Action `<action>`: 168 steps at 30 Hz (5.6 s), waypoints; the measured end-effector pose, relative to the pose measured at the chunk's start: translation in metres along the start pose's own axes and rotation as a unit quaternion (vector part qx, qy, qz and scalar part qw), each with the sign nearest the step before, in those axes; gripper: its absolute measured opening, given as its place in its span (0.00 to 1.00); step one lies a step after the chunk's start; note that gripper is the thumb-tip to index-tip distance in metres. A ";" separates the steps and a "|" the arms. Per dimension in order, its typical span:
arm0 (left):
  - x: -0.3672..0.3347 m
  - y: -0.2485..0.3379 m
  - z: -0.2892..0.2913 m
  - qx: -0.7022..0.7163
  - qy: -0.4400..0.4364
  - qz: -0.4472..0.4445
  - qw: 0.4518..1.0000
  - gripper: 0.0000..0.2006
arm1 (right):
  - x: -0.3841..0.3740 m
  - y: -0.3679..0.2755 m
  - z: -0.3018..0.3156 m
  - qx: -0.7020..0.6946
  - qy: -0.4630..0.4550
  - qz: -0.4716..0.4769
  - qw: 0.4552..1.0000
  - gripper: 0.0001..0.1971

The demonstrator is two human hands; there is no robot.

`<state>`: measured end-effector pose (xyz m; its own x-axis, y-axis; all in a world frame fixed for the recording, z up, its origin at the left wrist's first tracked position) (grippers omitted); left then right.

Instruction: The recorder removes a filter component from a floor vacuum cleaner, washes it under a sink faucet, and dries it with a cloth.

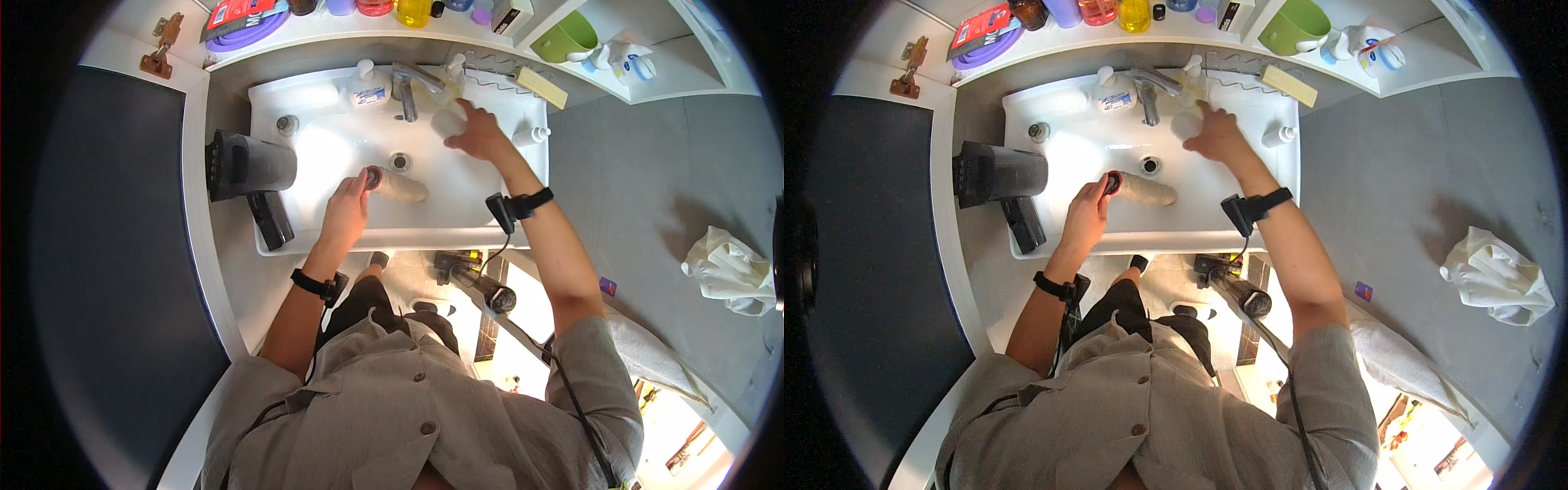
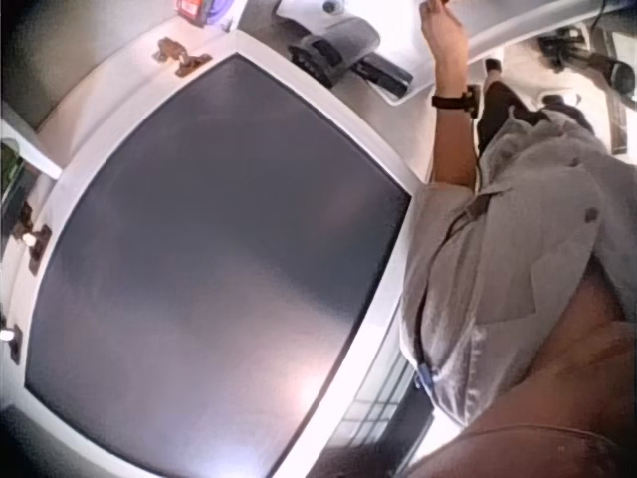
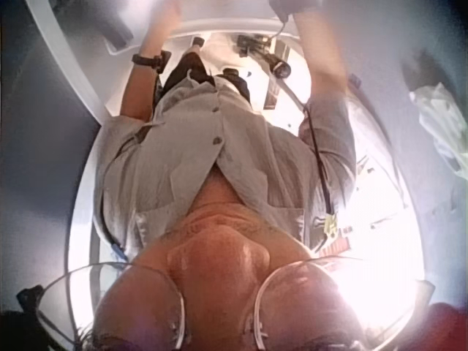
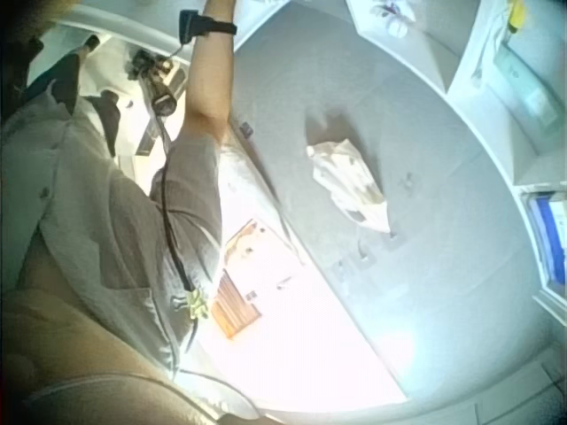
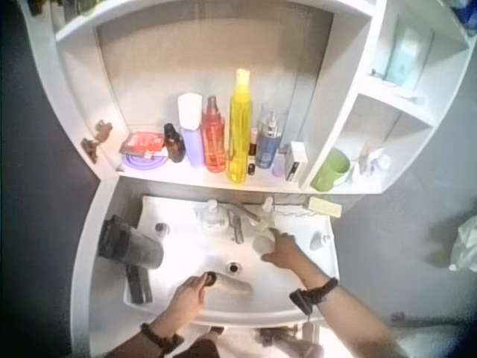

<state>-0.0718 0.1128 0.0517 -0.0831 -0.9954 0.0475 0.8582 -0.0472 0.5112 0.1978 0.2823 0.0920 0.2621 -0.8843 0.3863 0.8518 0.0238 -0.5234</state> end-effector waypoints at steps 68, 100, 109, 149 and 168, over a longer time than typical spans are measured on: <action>-0.055 -0.026 -0.032 0.161 -0.107 0.033 0.981 0.26 | 0.032 0.036 -0.175 -0.107 0.185 0.151 0.965 0.32; -0.063 -0.032 -0.037 0.355 -0.238 0.229 0.875 0.30 | 0.027 0.013 -0.177 -0.069 0.193 0.136 0.969 0.31; -0.042 -0.005 -0.029 0.306 -0.219 0.196 0.905 0.29 | 0.013 0.095 -0.167 -0.070 0.154 0.075 0.983 0.27; -0.057 -0.027 -0.018 0.149 -0.246 0.131 0.949 0.29 | 0.050 -0.043 -0.155 -0.093 0.220 0.272 0.932 0.27; -0.046 -0.049 -0.021 0.335 -0.295 0.264 0.855 0.23 | 0.041 0.021 -0.197 -0.051 0.216 0.152 0.963 0.22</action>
<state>-0.0999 0.1589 0.0066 -0.1837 -0.6386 0.7473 0.3881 0.6513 0.6520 0.1369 0.1546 -0.0523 0.2611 -0.9556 -0.1367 0.7109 0.2861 -0.6425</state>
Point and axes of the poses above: each hand's wrist, its own x-axis away from the middle knuckle, its own z-axis out of the back of the hand, y = z × x, the point moved 1 cm from there along -x, towards the middle knuckle, and after that the axes turned 11 degrees about -x, right-handed, at the moved point
